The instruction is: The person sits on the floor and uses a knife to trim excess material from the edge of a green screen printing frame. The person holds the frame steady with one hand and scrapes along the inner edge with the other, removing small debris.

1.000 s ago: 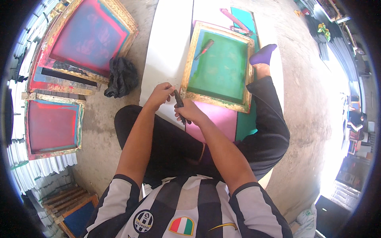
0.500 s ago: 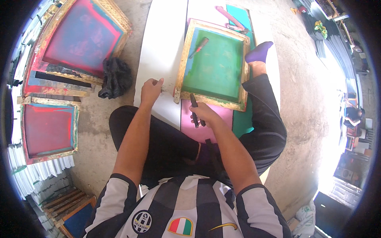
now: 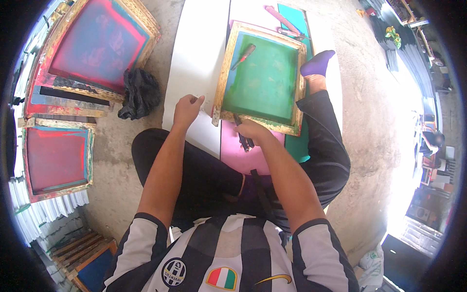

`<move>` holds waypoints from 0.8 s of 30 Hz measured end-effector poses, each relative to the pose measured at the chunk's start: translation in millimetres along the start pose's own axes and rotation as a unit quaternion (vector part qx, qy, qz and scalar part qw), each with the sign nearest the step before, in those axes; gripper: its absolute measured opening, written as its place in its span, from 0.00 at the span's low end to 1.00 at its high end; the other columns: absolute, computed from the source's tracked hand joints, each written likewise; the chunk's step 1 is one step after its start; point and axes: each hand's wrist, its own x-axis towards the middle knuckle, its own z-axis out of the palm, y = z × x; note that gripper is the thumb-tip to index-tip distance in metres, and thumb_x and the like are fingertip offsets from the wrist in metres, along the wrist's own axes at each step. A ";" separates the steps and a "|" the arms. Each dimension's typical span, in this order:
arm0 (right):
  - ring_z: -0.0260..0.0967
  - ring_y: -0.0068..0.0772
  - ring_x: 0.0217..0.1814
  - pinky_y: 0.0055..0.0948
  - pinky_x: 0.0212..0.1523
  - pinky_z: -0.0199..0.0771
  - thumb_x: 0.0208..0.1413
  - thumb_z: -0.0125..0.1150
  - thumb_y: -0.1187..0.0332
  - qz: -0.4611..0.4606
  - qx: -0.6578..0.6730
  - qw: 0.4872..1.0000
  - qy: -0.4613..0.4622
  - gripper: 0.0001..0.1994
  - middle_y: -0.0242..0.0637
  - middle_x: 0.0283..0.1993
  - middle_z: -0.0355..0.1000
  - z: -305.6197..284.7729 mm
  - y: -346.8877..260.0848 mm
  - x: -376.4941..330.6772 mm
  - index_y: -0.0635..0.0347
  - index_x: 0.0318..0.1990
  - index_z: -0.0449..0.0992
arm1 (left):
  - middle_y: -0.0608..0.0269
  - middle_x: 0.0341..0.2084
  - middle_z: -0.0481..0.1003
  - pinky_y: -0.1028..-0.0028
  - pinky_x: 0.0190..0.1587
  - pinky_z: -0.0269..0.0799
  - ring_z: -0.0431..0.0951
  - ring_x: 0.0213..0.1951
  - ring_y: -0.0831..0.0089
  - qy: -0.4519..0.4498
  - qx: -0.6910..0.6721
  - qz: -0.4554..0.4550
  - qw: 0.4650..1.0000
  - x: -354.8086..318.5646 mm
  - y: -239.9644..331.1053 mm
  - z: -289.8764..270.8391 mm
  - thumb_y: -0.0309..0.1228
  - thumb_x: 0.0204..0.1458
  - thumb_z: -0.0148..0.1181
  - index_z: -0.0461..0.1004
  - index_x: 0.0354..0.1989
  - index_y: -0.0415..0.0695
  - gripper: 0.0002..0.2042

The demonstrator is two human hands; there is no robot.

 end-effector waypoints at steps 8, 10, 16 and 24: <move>0.77 0.49 0.22 0.52 0.18 0.77 0.62 0.57 0.70 0.058 -0.039 0.998 -0.003 0.15 0.60 0.31 0.74 -7.6 -29.5 -3.2 0.78 0.46 0.69 | 0.49 0.39 0.85 0.59 0.49 0.78 0.85 0.44 0.53 -0.013 -0.001 0.004 1.000 2.9 -0.3 4.0 0.50 0.59 0.64 0.84 0.42 0.37 0.23; 0.78 0.50 0.23 0.52 0.18 0.76 0.60 0.57 0.71 0.063 -0.045 0.997 0.010 0.14 0.61 0.29 0.74 -3.6 -34.7 -7.8 0.78 0.45 0.69 | 0.49 0.39 0.85 0.59 0.49 0.78 0.85 0.44 0.53 -0.024 0.000 0.004 1.000 0.5 4.3 2.2 0.50 0.59 0.63 0.84 0.42 0.38 0.23; 0.80 0.44 0.23 0.45 0.19 0.76 0.57 0.55 0.74 0.001 -0.119 0.980 0.159 0.10 0.56 0.26 0.77 30.9 -4.2 -1.4 0.77 0.36 0.76 | 0.49 0.39 0.85 0.58 0.49 0.78 0.85 0.44 0.53 -0.032 -0.007 0.015 0.999 0.1 5.8 5.8 0.48 0.59 0.63 0.84 0.42 0.38 0.22; 0.79 0.41 0.23 0.40 0.22 0.78 0.56 0.62 0.66 -0.054 -0.159 0.942 0.291 0.14 0.52 0.27 0.78 53.8 21.5 13.9 0.74 0.37 0.77 | 0.44 0.38 0.84 0.60 0.48 0.77 0.84 0.43 0.51 -0.035 -0.006 0.036 0.999 0.8 6.3 10.0 0.48 0.58 0.64 0.83 0.41 0.33 0.24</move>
